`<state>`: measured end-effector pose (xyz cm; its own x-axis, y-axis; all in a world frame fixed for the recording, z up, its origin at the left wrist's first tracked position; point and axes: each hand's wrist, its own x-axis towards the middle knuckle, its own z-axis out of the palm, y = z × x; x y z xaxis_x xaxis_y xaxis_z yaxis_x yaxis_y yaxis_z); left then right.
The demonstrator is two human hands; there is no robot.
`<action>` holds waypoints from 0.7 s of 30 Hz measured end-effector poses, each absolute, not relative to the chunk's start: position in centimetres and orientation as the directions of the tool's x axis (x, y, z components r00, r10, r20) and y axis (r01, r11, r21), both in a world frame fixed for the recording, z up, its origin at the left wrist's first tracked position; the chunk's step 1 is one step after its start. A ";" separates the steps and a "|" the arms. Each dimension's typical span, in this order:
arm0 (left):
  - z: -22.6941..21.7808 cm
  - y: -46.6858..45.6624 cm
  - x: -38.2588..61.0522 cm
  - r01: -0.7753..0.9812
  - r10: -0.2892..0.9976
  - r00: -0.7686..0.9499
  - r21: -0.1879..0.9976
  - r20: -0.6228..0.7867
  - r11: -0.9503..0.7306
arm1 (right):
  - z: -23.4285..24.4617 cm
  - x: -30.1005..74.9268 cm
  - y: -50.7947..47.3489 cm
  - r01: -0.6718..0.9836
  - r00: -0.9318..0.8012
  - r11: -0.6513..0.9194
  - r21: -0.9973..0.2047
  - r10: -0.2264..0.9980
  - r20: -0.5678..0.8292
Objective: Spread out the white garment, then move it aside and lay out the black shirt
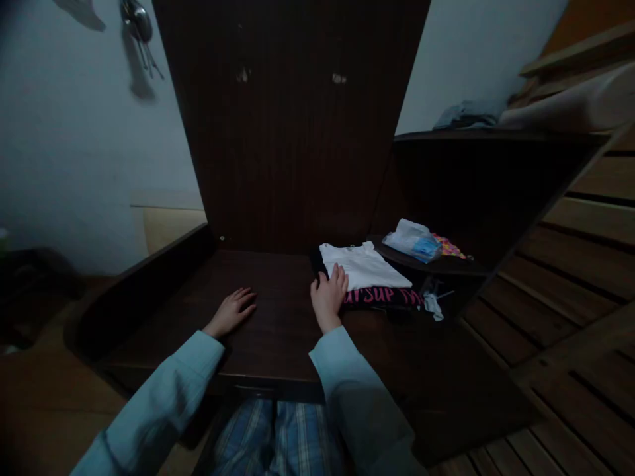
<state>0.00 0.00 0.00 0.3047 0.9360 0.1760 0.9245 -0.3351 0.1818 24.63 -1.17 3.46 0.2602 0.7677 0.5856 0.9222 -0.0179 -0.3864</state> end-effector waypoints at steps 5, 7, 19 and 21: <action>-0.2 0.1 -0.1 0.920 0.935 0.304 0.197 0.183 -0.338 | 2.8 24.5 -0.6 0.922 0.286 -0.057 -0.383 0.767 0.574; -0.4 0.3 -0.2 0.916 0.932 0.307 0.206 0.192 -0.344 | 2.8 24.3 -0.5 0.912 0.301 -0.036 -0.410 0.735 0.607; -1.9 1.4 -0.7 0.820 0.890 0.228 0.415 0.394 -0.394 | 1.9 20.6 -2.8 0.652 -0.401 0.751 -0.105 0.459 0.793; -2.1 1.5 -0.8 0.793 0.880 0.194 0.459 0.433 -0.400 | 1.5 19.9 -3.0 0.571 -0.474 0.810 -0.135 0.459 0.751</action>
<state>-0.80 1.52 -2.05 0.1941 0.8804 0.4328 0.7933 -0.4004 0.4587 19.95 -3.03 1.48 -0.4737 0.4594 0.7514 0.5713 0.8096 -0.1349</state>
